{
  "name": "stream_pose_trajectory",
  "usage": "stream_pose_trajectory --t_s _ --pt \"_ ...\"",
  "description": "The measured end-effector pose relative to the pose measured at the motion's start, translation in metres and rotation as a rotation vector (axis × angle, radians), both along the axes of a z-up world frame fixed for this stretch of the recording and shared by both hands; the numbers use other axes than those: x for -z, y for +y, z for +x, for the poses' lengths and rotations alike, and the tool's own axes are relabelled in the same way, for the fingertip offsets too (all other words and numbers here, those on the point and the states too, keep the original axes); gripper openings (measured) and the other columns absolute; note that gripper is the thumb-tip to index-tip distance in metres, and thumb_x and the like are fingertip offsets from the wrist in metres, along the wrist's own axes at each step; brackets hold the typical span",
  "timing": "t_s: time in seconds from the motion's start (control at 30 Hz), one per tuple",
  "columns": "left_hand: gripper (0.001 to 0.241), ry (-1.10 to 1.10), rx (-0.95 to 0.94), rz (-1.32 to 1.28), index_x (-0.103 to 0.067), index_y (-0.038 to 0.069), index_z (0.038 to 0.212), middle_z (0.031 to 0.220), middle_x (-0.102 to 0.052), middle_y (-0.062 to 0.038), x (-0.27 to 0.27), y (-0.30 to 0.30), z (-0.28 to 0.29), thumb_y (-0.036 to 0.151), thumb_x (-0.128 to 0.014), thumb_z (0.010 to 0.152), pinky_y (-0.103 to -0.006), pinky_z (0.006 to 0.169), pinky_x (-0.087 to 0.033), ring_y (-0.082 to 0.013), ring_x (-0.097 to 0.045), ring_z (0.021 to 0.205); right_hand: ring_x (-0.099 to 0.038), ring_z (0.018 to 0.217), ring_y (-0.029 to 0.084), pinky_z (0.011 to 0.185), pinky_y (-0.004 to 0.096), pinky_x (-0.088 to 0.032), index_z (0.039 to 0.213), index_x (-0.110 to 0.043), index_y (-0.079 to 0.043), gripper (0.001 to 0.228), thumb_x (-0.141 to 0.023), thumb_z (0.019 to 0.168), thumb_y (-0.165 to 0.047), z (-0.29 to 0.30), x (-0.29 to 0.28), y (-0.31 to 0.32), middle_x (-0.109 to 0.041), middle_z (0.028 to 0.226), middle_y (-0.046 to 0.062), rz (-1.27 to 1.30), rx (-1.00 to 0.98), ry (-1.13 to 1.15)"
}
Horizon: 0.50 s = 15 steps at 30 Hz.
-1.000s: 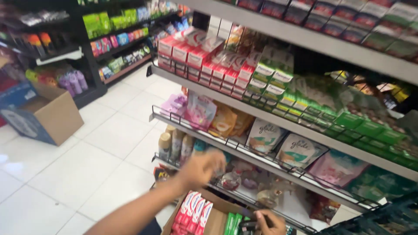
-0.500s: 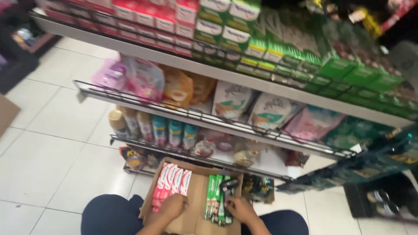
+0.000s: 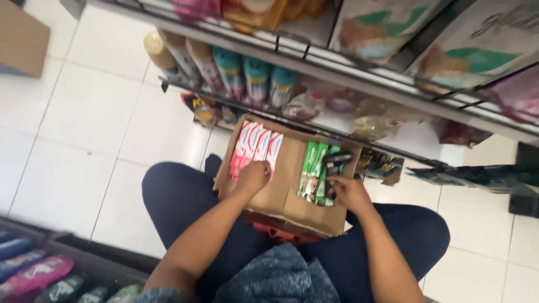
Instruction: Scan and arrange consumer products on grocery store shelves from a cardboard box.
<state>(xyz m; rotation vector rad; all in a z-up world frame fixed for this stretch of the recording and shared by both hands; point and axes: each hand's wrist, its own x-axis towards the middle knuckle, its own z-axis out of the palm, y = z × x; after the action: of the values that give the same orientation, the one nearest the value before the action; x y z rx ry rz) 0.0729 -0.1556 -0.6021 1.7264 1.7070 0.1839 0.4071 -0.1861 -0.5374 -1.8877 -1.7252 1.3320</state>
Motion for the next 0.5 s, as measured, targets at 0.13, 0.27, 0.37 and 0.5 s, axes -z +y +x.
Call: stream_pose_trajectory --t_s 0.13,0.27,0.37,0.5 --pt "0.016 0.009 0.025 0.04 -0.07 0.013 0.097 0.095 -0.071 -0.014 -0.014 -0.001 0.001 0.021 -0.073 0.083 -0.0492 0.075 -0.057 -0.0357 -0.071 0.088 -0.068 0.056 0.012 0.056 0.031 -0.057 0.12 -0.075 -0.011 0.028 -0.064 0.094 -0.013 -0.001 -0.001 0.002 -0.079 0.079 0.007 -0.06 -0.002 0.048" --pt "0.04 0.108 0.113 0.074 -0.06 0.012 0.121 0.114 -0.062 -0.015 -0.043 -0.004 0.007 0.02 -0.074 0.084 -0.0505 0.075 -0.058 -0.0377 -0.069 0.096 -0.071 0.059 0.012 0.058 0.029 -0.058 0.12 -0.075 -0.008 0.028 -0.065 0.094 -0.011 0.002 0.009 0.001 -0.08 0.084 0.008 -0.07 -0.028 0.088" --pt "0.055 0.169 0.201 0.053 -0.054 0.016 0.135 0.122 -0.056 -0.017 -0.038 -0.011 0.01 0.018 -0.074 0.083 -0.0503 0.074 -0.059 -0.0384 -0.066 0.101 -0.073 0.06 0.014 0.06 0.029 -0.059 0.118 -0.076 -0.007 0.026 -0.067 0.094 -0.013 0.002 0.011 0.0 -0.081 0.086 0.008 -0.078 -0.055 0.05" --pt "0.06 0.2 0.249 0.015 -0.051 0.02 0.141 0.127 -0.052 -0.018 -0.033 -0.012 0.014 0.018 -0.072 0.084 -0.05 0.074 -0.059 -0.0385 -0.064 0.103 -0.077 0.071 0.012 0.062 0.03 -0.06 0.114 -0.075 -0.005 0.025 -0.067 0.092 -0.013 -0.005 0.005 0.003 -0.081 0.089 0.009 0.008 -0.059 0.117"
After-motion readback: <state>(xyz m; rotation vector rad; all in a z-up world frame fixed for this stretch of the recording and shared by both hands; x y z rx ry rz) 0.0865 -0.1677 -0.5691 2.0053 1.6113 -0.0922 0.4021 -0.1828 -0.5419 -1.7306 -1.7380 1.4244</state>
